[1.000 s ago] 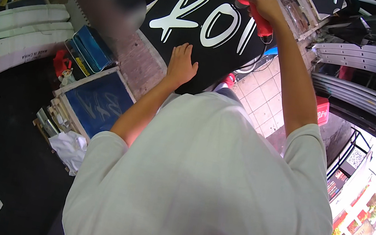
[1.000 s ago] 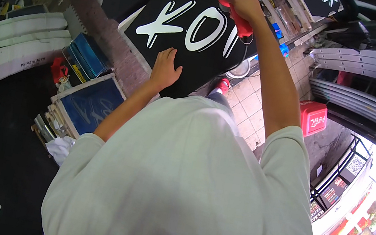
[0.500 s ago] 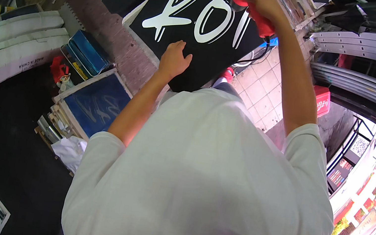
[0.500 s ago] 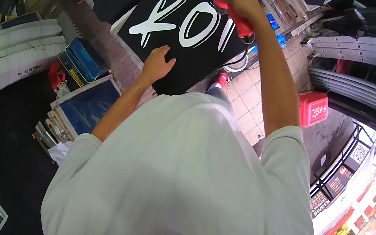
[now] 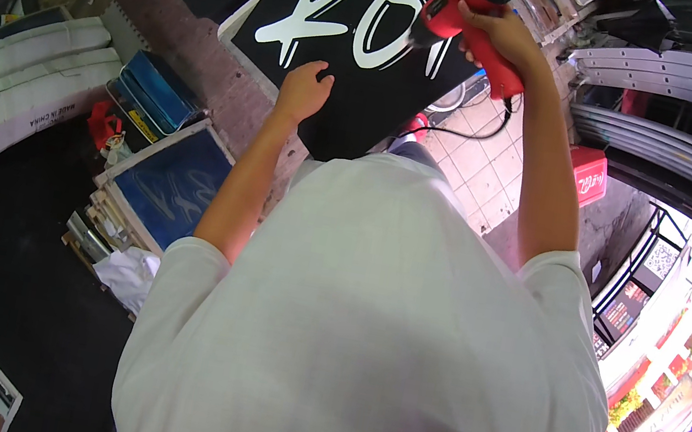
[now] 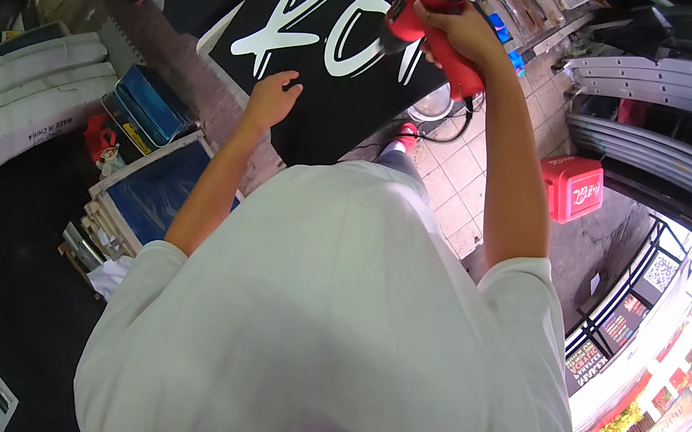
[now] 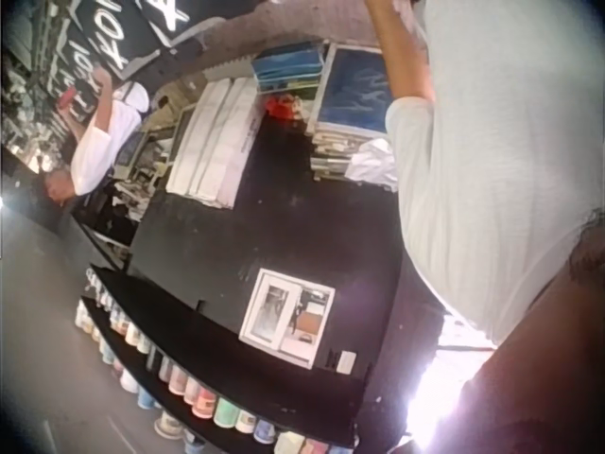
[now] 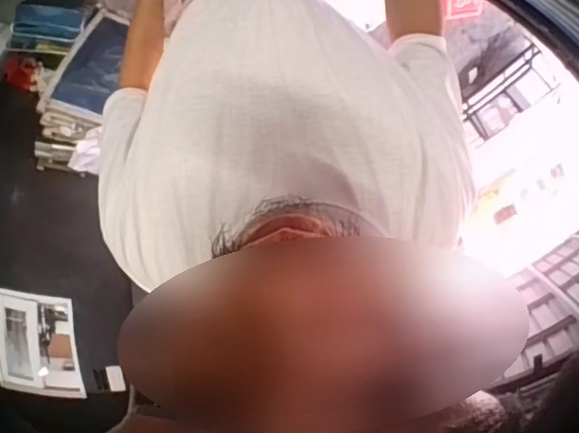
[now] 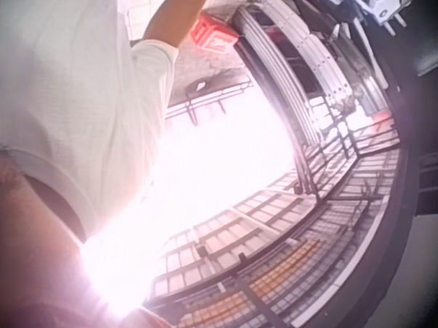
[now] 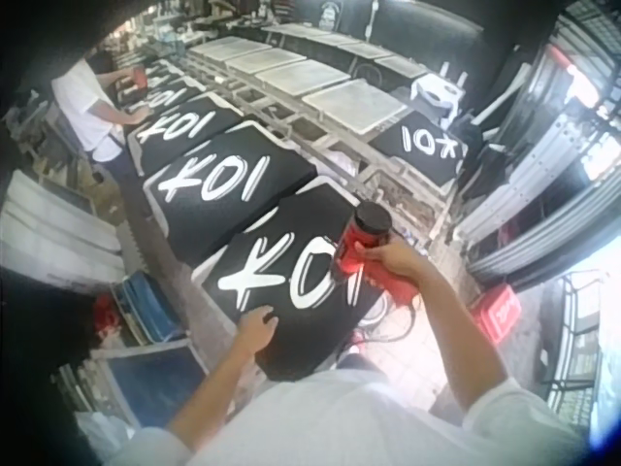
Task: Prepare and dry screen-printed shirts using a heat press and heat gun.
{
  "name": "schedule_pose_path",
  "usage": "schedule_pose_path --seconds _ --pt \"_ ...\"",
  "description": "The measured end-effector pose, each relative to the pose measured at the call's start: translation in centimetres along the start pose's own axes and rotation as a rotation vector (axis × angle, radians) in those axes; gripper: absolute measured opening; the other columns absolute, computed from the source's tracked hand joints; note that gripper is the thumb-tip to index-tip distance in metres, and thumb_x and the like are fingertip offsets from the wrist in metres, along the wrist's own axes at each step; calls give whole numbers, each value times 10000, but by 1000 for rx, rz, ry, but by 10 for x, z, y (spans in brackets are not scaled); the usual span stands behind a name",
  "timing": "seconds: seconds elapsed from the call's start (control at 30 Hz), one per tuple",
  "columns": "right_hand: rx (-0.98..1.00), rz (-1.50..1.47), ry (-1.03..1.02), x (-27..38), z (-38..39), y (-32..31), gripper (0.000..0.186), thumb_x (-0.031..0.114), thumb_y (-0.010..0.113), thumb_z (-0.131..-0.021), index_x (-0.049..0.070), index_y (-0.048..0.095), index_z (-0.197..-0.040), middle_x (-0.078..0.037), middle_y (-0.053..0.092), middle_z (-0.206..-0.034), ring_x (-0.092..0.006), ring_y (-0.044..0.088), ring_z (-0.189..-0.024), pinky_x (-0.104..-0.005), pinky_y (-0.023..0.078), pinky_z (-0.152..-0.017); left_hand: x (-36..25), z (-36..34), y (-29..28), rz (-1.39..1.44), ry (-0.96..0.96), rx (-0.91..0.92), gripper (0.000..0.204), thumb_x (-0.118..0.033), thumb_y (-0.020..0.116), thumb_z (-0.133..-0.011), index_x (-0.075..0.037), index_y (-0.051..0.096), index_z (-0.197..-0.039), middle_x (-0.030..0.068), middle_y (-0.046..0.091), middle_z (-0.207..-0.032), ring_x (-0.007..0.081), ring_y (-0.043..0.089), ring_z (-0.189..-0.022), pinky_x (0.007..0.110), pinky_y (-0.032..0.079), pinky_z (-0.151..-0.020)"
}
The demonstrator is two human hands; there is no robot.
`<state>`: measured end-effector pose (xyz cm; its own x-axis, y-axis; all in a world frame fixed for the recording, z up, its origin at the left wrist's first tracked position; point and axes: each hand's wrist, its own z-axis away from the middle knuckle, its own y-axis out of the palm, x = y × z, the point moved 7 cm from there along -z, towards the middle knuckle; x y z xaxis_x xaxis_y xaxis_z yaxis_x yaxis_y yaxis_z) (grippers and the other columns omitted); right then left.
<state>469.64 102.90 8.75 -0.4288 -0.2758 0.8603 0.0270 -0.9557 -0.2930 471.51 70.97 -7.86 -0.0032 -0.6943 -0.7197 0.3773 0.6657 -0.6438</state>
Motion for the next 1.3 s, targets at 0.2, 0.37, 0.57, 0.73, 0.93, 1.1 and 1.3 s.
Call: schedule_pose_path --seconds 0.2,0.37,0.57,0.73,0.93,1.1,1.3 --pt "31 54 40 -10 25 23 723 341 833 -859 88 461 -1425 -144 694 -1001 -194 686 -641 -337 568 -546 9 6 -17 -42 -12 -100 374 -248 684 -920 -42 712 -1231 197 710 -1229 355 672 -1155 414 511 -1016" --pt "44 102 37 -16 45 42 713 259 813 -848 102 461 -1447 -135 696 -1032 -207 707 -708 -355 603 -601 20 8 -21 -32 -15 -134 343 -244 694 -922 -60 724 -1211 189 728 -1191 335 692 -1124 409 529 -980" --pt "97 89 74 -9 63 72 726 292 812 -838 99 461 -1444 -138 707 -1020 -210 707 -699 -351 600 -611 21 13 -22 77 -45 -142 323 -208 675 -935 -33 718 -1203 187 722 -1208 328 689 -1132 399 523 -988" --pt "148 75 93 8 66 91 763 332 816 -828 69 451 -1444 -119 722 -902 -213 708 -663 -341 596 -621 18 15 -28 88 -45 -187 301 -181 674 -941 -30 720 -1198 179 732 -1187 310 698 -1114 381 524 -980" --pt "185 141 119 19 55 108 779 350 812 -824 72 445 -1452 -105 731 -873 -220 711 -620 -342 598 -623 22 17 -34 118 -52 -244 288 -180 685 -936 -46 730 -1187 174 746 -1136 302 711 -1083 373 531 -963" --pt "169 235 -22 31 28 105 789 345 820 -803 63 450 -1440 -157 748 -968 -229 729 -640 -365 609 -622 22 12 -30 25 2 -231 344 -188 690 -917 -40 694 -1228 204 631 -1343 370 576 -1269 443 462 -1068" --pt "90 217 -147 50 -18 93 731 308 811 -825 53 460 -1414 -168 724 -964 -224 710 -616 -364 595 -593 15 -6 -23 -389 152 -351 698 -402 649 -973 -4 432 -1504 255 315 -1619 463 277 -1492 544 246 -1225"
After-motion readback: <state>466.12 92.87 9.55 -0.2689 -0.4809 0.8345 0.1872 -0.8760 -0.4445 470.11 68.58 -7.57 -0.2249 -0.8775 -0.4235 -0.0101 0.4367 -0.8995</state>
